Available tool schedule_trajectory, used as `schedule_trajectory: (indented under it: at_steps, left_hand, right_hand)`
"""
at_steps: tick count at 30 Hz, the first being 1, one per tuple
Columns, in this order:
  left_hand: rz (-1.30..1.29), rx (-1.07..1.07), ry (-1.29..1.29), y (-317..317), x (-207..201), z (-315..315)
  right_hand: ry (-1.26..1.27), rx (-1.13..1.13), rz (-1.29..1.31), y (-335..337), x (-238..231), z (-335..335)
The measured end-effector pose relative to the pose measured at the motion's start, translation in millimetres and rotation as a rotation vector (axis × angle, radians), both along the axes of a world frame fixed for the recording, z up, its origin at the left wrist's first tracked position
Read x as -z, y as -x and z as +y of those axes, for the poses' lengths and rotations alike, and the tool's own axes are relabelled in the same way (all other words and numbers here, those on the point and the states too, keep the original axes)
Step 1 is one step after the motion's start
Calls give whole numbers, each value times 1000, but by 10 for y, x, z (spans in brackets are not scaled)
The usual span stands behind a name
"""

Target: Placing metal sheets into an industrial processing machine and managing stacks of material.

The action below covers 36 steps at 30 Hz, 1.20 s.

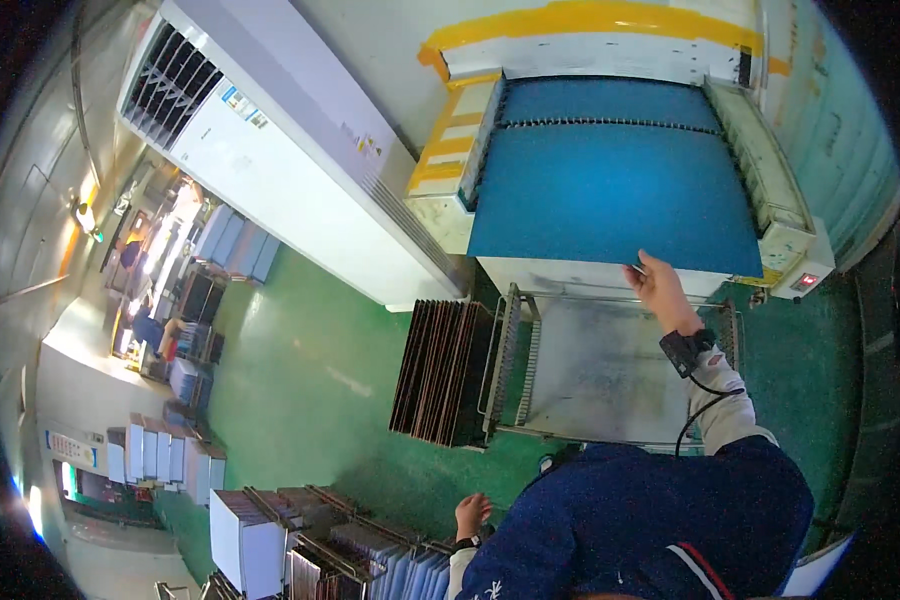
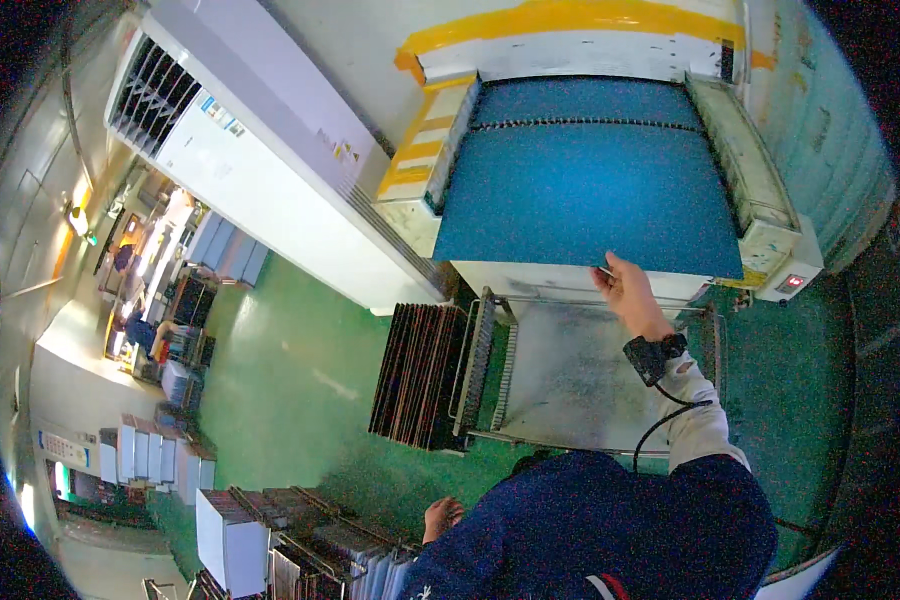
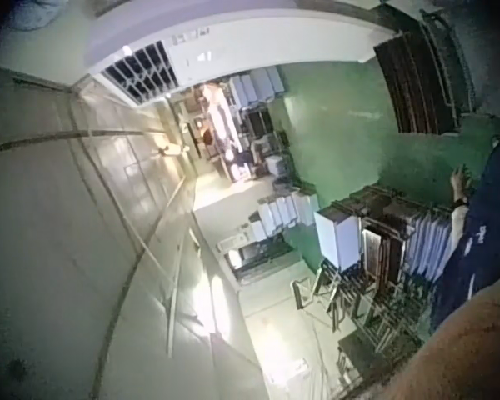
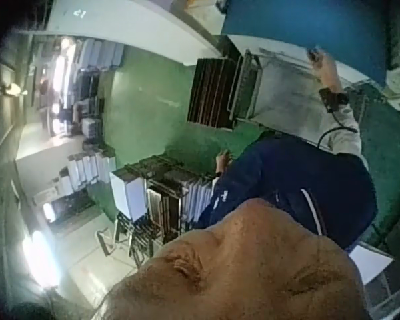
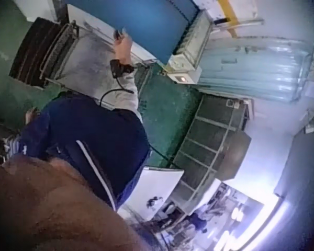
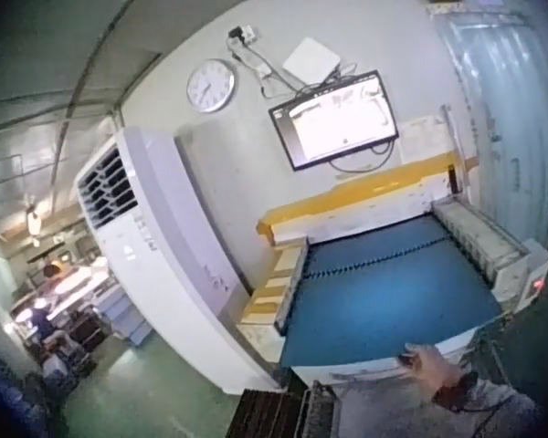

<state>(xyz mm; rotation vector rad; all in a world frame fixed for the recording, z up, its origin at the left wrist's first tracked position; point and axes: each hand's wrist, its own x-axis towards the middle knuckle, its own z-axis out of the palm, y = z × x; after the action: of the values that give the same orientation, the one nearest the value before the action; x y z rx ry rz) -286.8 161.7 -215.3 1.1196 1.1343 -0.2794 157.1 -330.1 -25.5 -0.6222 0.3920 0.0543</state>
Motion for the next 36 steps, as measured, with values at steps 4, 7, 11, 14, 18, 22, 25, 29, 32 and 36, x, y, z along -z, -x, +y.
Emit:
schedule_trajectory:
  at_steps: [4,7,11,14,18,22,25,29,32,36]
  left_hand:
    - [28,25,-41,28,40,-28]
    - [-58,16,68,60,82,35]
    - [-15,28,4,-20,-7,-46]
    - [-38,-1,22,16,90,-1]
    - [-17,3,-21,23,77,-47]
    - [-39,-11,19,48,44,-61]
    - [24,19,-38,68,33,-82]
    - [-3,13,-37,61,-32,-132]
    - [-8,34,-51,-7,-134,-197]
    - [-23,39,-39,6,-138,-192]
  right_hand:
    - [-8,-14,24,-16,-74,-8]
    - [0,-24,-4,-10,-83,0]
    - [24,-13,11,-39,-79,-28]
    - [26,-17,2,-68,-87,-8]
    - [23,-16,9,-69,-101,-17]
    - [17,-8,13,-126,-55,-48]
    - [27,-2,6,-103,-120,-11]
    - [8,-4,14,-146,-70,-69]
    - [11,-13,-2,-173,-38,-107]
    - [-7,-27,-4,-197,-45,-92]
